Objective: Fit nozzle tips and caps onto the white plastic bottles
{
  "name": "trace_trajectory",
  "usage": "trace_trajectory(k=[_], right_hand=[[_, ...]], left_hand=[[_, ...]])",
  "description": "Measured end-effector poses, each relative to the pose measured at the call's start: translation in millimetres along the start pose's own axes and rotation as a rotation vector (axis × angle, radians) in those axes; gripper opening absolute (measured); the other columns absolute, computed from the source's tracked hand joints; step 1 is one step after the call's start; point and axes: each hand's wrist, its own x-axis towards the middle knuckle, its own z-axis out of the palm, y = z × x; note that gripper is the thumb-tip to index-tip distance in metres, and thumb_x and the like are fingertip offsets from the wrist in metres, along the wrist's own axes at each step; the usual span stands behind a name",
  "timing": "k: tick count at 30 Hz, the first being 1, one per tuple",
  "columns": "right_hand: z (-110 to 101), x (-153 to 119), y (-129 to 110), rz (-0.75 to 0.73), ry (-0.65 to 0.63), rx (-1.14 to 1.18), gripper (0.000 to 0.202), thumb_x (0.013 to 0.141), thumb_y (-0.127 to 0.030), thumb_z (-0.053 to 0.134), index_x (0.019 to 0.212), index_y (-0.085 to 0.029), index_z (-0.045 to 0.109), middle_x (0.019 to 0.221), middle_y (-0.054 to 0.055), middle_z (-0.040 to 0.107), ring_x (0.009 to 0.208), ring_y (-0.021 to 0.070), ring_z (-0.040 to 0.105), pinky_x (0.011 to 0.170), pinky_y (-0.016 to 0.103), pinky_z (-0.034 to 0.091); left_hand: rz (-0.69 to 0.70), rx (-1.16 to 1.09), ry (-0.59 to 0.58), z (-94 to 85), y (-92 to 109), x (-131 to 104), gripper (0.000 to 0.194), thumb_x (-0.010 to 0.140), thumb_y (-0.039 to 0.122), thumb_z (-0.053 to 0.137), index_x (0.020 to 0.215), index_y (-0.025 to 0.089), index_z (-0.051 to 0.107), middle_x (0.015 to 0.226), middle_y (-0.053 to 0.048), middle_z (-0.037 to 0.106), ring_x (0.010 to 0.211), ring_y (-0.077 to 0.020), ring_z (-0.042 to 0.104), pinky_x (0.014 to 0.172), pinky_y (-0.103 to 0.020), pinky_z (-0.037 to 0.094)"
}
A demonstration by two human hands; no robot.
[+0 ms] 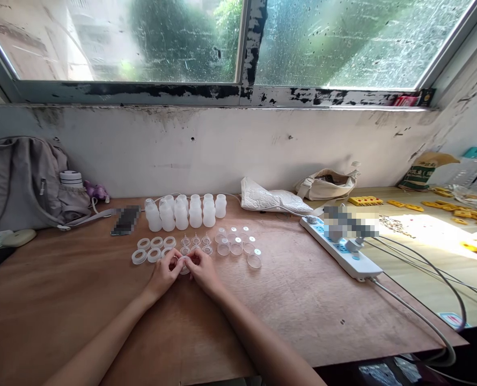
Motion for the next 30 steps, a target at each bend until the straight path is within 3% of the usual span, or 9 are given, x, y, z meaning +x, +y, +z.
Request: trace_trajectory(k=[7,10,13,19,30], right_hand=[[0.5,-1.6,0.2,-0.023,0.038,-0.046,0.012,0.074,-0.029,0.052,0.074,-0.017,0.051,0.058,-0.004,0.052,0.038,0.0069,0.047,0.035,0.019,0.037],[1.3,-0.3,3.1,0.034,0.037,0.051,0.014,0.071,-0.026,0.053,0.082,-0.018,0.048,0.063,-0.004,0.053,0.041,0.0093,0.053,0.038,0.021,0.043],[1.2,0.4,3.8,0.057,0.041,0.075,0.012,0.068,-0.022,0.051,0.078,-0.019,0.045,0.059,-0.005,0.052,0.042,0.0104,0.053,0.039,0.023,0.044],[0.5,-2.1,-0.9,-0.102,0.124,-0.147,0.006,0.067,-0.017,0.049,0.072,-0.019,0.047,0.06,-0.003,0.051,0.049,0.0097,0.048,0.046,0.021,0.04],[0.9,-6.2,-7.8,-0.224,0.137,-0.293,0.005,0.069,-0.017,0.047,0.071,-0.019,0.044,0.062,-0.003,0.049,0.052,0.0102,0.045,0.05,0.021,0.036]], left_hand=[[-0.041,-0.014,0.023,0.6,2.3,0.0,0.011,0.079,0.029,0.043,0.075,0.019,0.046,0.056,0.002,0.057,0.05,-0.0134,0.056,0.047,-0.023,0.041],[-0.083,-0.039,0.064,0.7,2.9,-0.1,0.013,0.08,0.028,0.041,0.087,0.019,0.047,0.058,0.002,0.059,0.05,-0.0139,0.057,0.049,-0.024,0.043],[-0.086,-0.046,0.038,0.5,2.8,-0.2,0.021,0.08,0.026,0.041,0.099,0.02,0.048,0.059,0.002,0.06,0.049,-0.0139,0.057,0.051,-0.025,0.045],[-0.019,0.03,-0.004,0.5,2.4,1.0,0.025,0.072,0.02,0.049,0.097,0.021,0.049,0.071,0.0,0.063,0.061,-0.0143,0.06,0.059,-0.025,0.046],[0.037,0.08,0.032,-0.4,4.7,-2.5,0.02,0.073,0.019,0.049,0.093,0.02,0.052,0.064,0.002,0.058,0.054,-0.0111,0.053,0.055,-0.021,0.042]])
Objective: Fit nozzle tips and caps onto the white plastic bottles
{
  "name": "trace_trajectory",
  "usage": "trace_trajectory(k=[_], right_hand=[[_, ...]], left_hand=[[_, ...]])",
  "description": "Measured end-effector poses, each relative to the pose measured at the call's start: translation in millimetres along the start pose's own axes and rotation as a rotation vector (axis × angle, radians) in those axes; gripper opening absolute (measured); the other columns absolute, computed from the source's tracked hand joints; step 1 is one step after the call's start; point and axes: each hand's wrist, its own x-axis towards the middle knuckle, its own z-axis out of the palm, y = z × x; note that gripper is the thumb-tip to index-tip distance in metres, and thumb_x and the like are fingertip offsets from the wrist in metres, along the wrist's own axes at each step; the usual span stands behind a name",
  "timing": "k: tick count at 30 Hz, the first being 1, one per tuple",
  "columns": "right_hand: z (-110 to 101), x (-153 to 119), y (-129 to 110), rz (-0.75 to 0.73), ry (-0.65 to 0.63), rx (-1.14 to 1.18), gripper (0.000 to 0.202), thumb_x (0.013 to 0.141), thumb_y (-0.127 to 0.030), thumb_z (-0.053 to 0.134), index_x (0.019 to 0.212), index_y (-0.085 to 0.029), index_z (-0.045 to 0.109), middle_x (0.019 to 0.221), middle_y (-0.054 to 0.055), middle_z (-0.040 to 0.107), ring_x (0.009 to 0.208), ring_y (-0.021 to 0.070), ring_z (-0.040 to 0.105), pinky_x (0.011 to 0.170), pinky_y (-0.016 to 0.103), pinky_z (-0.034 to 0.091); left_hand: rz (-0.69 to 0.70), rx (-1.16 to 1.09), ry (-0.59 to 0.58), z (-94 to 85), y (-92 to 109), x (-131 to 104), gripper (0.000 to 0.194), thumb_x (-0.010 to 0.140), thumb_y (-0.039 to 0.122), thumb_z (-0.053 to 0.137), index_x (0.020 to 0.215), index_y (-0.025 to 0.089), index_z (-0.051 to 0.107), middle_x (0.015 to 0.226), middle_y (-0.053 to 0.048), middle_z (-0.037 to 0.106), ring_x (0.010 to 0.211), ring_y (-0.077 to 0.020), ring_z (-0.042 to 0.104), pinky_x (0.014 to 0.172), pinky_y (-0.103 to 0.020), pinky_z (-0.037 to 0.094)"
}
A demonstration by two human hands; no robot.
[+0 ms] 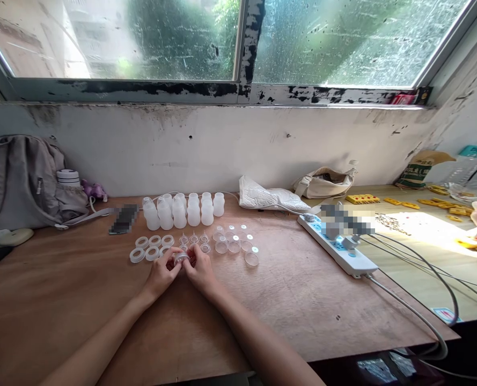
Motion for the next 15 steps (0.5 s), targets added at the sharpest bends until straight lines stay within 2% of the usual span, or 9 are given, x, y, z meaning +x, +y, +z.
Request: trace_trajectory(k=[6,12,15], right_hand=[[-1.5,0.4,-2.4,0.056,0.028,0.092,0.007,0.068,-0.02,0.052,0.068,-0.019,0.045,0.059,-0.003,0.048,0.052,0.0103,0.045,0.051,0.023,0.038],[-7.4,4.4,-8.1,0.332,-0.165,0.737,0.021,0.074,-0.038,0.053,0.079,-0.019,0.051,0.074,0.001,0.053,0.06,0.0122,0.054,0.049,0.024,0.046],[-8.8,6.6,-6.8,0.394,-0.201,0.845,0.023,0.07,-0.038,0.06,0.075,-0.017,0.051,0.066,0.0,0.054,0.056,0.0114,0.055,0.049,0.023,0.047]], left_hand=[[-0.004,-0.013,-0.032,-0.1,1.4,-0.7,0.025,0.075,0.021,0.047,0.1,0.022,0.053,0.079,0.0,0.063,0.061,-0.0124,0.056,0.058,-0.022,0.044],[-0.046,-0.088,0.033,-6.6,5.9,1.4,0.025,0.082,0.029,0.04,0.103,0.021,0.052,0.092,-0.003,0.063,0.073,-0.0151,0.059,0.067,-0.026,0.046],[-0.049,-0.157,0.029,-7.1,3.5,2.9,0.026,0.083,0.031,0.04,0.103,0.019,0.051,0.094,-0.004,0.061,0.073,-0.0148,0.059,0.065,-0.025,0.045]])
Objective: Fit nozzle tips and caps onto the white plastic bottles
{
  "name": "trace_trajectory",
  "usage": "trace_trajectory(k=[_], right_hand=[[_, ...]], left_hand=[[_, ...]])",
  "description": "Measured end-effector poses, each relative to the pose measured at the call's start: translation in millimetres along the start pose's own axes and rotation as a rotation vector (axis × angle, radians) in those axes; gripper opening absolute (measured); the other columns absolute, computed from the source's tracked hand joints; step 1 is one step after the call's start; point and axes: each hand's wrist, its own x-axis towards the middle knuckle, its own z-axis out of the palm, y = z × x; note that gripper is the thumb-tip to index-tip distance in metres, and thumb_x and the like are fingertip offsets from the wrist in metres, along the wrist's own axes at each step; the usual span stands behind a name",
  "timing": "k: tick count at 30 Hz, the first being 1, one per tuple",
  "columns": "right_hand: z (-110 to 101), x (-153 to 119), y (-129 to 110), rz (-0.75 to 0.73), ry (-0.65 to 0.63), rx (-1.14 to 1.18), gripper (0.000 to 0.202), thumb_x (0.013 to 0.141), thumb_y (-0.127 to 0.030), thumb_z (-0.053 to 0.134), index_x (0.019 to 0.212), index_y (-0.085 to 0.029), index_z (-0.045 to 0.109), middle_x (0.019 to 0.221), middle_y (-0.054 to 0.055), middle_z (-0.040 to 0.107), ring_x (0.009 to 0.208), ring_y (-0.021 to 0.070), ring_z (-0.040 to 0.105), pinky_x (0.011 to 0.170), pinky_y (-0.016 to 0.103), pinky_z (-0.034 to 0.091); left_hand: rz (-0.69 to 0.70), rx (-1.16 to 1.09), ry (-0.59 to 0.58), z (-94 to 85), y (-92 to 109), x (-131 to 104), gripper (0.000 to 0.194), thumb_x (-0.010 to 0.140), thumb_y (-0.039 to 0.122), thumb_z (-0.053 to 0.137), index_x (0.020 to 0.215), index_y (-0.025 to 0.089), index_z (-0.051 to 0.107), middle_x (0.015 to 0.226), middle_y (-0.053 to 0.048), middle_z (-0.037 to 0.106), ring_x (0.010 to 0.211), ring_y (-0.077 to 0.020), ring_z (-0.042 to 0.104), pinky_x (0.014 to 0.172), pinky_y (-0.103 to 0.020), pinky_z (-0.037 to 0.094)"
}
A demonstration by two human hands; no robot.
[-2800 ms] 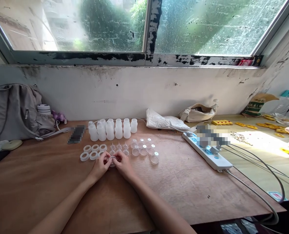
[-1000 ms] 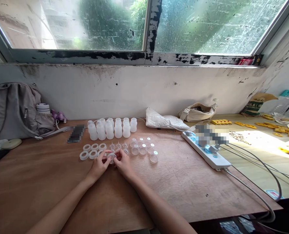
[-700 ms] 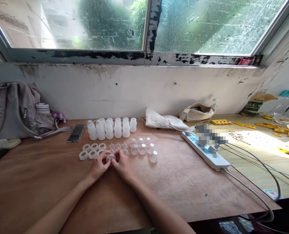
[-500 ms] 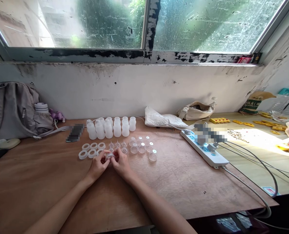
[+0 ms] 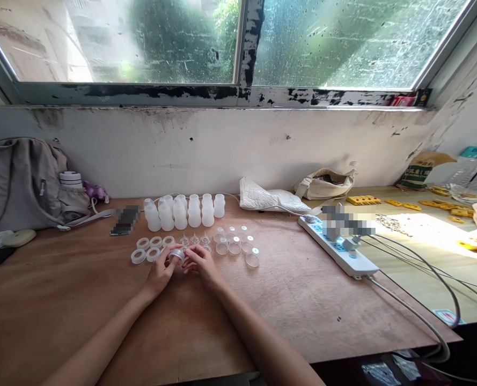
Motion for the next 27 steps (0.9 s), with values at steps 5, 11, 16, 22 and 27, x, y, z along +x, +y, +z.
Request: trace_trajectory(k=[5,11,16,22,27], right_hand=[[-3.2,2.8,1.7,0.034,0.04,0.041,0.03,0.065,-0.037,0.066,0.082,-0.018,0.051,0.06,-0.003,0.055,0.05,0.0099,0.054,0.047,0.022,0.046],[-4.6,1.4,-2.3,0.009,0.006,-0.12,0.03,0.066,-0.042,0.063,0.081,-0.016,0.056,0.061,-0.003,0.054,0.047,0.0081,0.051,0.045,0.021,0.044],[-9.0,3.1,-3.3,-0.022,0.063,-0.163,0.03,0.065,-0.043,0.063,0.075,-0.016,0.053,0.056,-0.004,0.053,0.047,0.0084,0.051,0.047,0.021,0.044],[-9.8,2.9,-7.1,-0.077,0.055,-0.185,0.025,0.066,-0.038,0.064,0.071,-0.017,0.053,0.058,-0.004,0.053,0.052,0.0094,0.052,0.05,0.023,0.045],[-9.0,-1.7,-11.4,-0.166,0.059,-0.261,0.022,0.068,-0.036,0.063,0.069,-0.015,0.055,0.057,-0.003,0.052,0.052,0.0101,0.052,0.051,0.024,0.044]], left_hand=[[0.002,-0.076,-0.021,2.3,-7.0,0.4,0.025,0.082,0.03,0.042,0.103,0.017,0.045,0.091,-0.005,0.059,0.07,-0.0141,0.057,0.06,-0.024,0.044],[0.087,-0.029,-0.175,1.8,-6.8,-2.2,0.028,0.08,0.016,0.037,0.107,0.019,0.043,0.087,-0.003,0.059,0.07,-0.0137,0.055,0.067,-0.027,0.045],[0.041,-0.151,-0.198,0.5,-0.5,-6.1,0.038,0.082,0.019,0.034,0.119,0.019,0.032,0.108,-0.008,0.054,0.073,-0.0132,0.057,0.07,-0.028,0.047],[0.008,-0.177,-0.117,3.7,-0.5,-4.6,0.04,0.077,0.032,0.05,0.113,0.018,0.036,0.109,-0.01,0.051,0.085,-0.0171,0.058,0.071,-0.03,0.049],[-0.012,-0.118,-0.024,7.6,4.0,-5.3,0.029,0.075,0.033,0.052,0.099,0.019,0.042,0.08,-0.002,0.057,0.066,-0.0125,0.059,0.061,-0.026,0.05]])
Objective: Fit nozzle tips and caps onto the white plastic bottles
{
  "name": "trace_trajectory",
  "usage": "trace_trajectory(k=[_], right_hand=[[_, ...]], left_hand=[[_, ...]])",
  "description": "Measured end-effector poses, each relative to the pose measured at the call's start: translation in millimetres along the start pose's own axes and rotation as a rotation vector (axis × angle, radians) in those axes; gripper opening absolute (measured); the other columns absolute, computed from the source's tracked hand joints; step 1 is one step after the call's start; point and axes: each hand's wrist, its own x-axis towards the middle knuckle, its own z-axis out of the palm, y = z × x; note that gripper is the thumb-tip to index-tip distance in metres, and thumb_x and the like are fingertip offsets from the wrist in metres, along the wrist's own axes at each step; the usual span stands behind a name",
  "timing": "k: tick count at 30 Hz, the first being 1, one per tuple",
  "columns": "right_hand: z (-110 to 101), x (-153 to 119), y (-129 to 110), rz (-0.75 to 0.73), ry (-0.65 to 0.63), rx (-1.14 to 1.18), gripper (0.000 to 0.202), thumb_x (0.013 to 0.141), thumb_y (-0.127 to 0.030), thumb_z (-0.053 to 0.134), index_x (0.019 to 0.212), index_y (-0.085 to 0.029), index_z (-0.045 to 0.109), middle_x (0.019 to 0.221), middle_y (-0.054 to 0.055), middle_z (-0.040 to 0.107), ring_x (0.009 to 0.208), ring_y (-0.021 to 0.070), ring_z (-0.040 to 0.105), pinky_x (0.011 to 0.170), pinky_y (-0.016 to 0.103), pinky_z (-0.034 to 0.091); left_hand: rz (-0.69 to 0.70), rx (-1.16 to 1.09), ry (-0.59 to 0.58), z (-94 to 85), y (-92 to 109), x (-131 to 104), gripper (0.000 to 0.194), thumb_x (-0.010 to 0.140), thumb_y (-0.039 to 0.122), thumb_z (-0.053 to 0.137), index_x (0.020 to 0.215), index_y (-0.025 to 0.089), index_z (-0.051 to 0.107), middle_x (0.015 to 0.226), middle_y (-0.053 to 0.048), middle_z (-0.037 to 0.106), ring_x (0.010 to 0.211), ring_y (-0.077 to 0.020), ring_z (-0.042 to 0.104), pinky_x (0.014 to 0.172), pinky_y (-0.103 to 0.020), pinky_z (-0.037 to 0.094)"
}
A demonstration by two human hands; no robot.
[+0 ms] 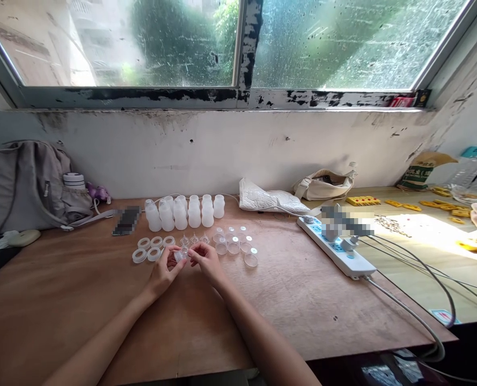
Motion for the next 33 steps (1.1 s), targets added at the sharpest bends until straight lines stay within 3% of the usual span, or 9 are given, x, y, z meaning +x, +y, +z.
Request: trace_trajectory(k=[3,7,12,16,20,23,26,29,33], right_hand=[[-2.6,-1.1,-2.7,-0.041,0.033,-0.046,0.022,0.069,-0.037,0.061,0.069,-0.015,0.055,0.061,-0.002,0.053,0.052,0.0101,0.051,0.05,0.024,0.044],[-15.4,3.1,-9.3,-0.139,0.194,-0.106,0.022,0.071,-0.038,0.058,0.07,-0.017,0.052,0.062,-0.002,0.051,0.051,0.01,0.05,0.049,0.024,0.044],[-36.0,6.5,-18.4,-0.212,0.423,-0.253,0.024,0.073,-0.041,0.054,0.076,-0.018,0.05,0.064,0.0,0.053,0.052,0.012,0.052,0.048,0.024,0.045],[-37.6,4.4,-16.2,-0.227,0.446,-0.395,0.025,0.074,-0.042,0.052,0.075,-0.018,0.051,0.068,0.002,0.054,0.055,0.0127,0.052,0.048,0.024,0.044],[-35.0,3.2,-12.0,-0.264,0.447,-0.477,0.024,0.076,-0.041,0.05,0.074,-0.018,0.051,0.067,0.001,0.054,0.054,0.012,0.052,0.05,0.024,0.045],[-35.7,3.1,-12.0,-0.29,0.464,-0.512,0.024,0.076,-0.042,0.049,0.073,-0.018,0.051,0.066,0.001,0.054,0.053,0.0119,0.052,0.051,0.025,0.045],[-36.1,3.1,-12.7,-0.303,0.492,-0.525,0.025,0.077,-0.042,0.048,0.074,-0.018,0.052,0.067,0.001,0.054,0.054,0.0121,0.052,0.051,0.025,0.045],[-34.5,2.7,-12.8,-0.312,0.511,-0.531,0.025,0.077,-0.043,0.048,0.075,-0.018,0.052,0.069,0.002,0.055,0.055,0.0123,0.052,0.051,0.025,0.045],[-33.1,2.0,-11.7,-0.313,0.539,-0.528,0.024,0.078,-0.042,0.047,0.077,-0.018,0.052,0.072,0.003,0.057,0.056,0.0121,0.053,0.052,0.024,0.044]], left_hand=[[-0.006,0.042,0.014,1.7,5.4,-0.3,0.031,0.075,0.034,0.053,0.099,0.019,0.042,0.079,-0.001,0.056,0.061,-0.0113,0.057,0.058,-0.025,0.049],[0.097,0.067,-0.087,-3.2,15.7,14.9,0.033,0.078,0.032,0.049,0.108,0.018,0.041,0.099,-0.009,0.056,0.082,-0.0158,0.059,0.064,-0.026,0.049],[0.175,0.518,-0.028,-15.6,31.5,71.7,0.029,0.085,0.03,0.036,0.11,0.018,0.041,0.096,-0.007,0.058,0.076,-0.0142,0.06,0.066,-0.026,0.047],[0.125,0.666,-0.065,-11.9,35.0,121.5,0.03,0.083,0.024,0.041,0.112,0.017,0.044,0.081,-0.005,0.061,0.076,-0.0182,0.06,0.069,-0.029,0.045],[0.037,0.788,-0.116,3.0,29.3,145.1,0.032,0.084,0.024,0.043,0.112,0.01,0.046,0.096,-0.008,0.057,0.087,-0.019,0.058,0.075,-0.032,0.044],[0.004,0.846,-0.14,11.7,26.1,145.1,0.031,0.083,0.029,0.047,0.11,0.014,0.048,0.109,-0.007,0.052,0.092,-0.0178,0.054,0.077,-0.038,0.046],[0.038,0.884,-0.146,13.1,29.7,136.2,0.023,0.084,0.026,0.045,0.104,0.014,0.051,0.099,-0.009,0.056,0.087,-0.0192,0.057,0.072,-0.035,0.046],[0.113,0.909,-0.121,6.5,43.0,122.4,0.02,0.087,0.024,0.037,0.097,0.016,0.052,0.089,-0.01,0.058,0.08,-0.0206,0.058,0.066,-0.029,0.043],[0.205,0.923,-0.051,-11.4,68.3,95.6,0.025,0.088,0.029,0.029,0.098,0.019,0.049,0.095,-0.009,0.054,0.087,-0.0224,0.054,0.067,-0.029,0.041]])
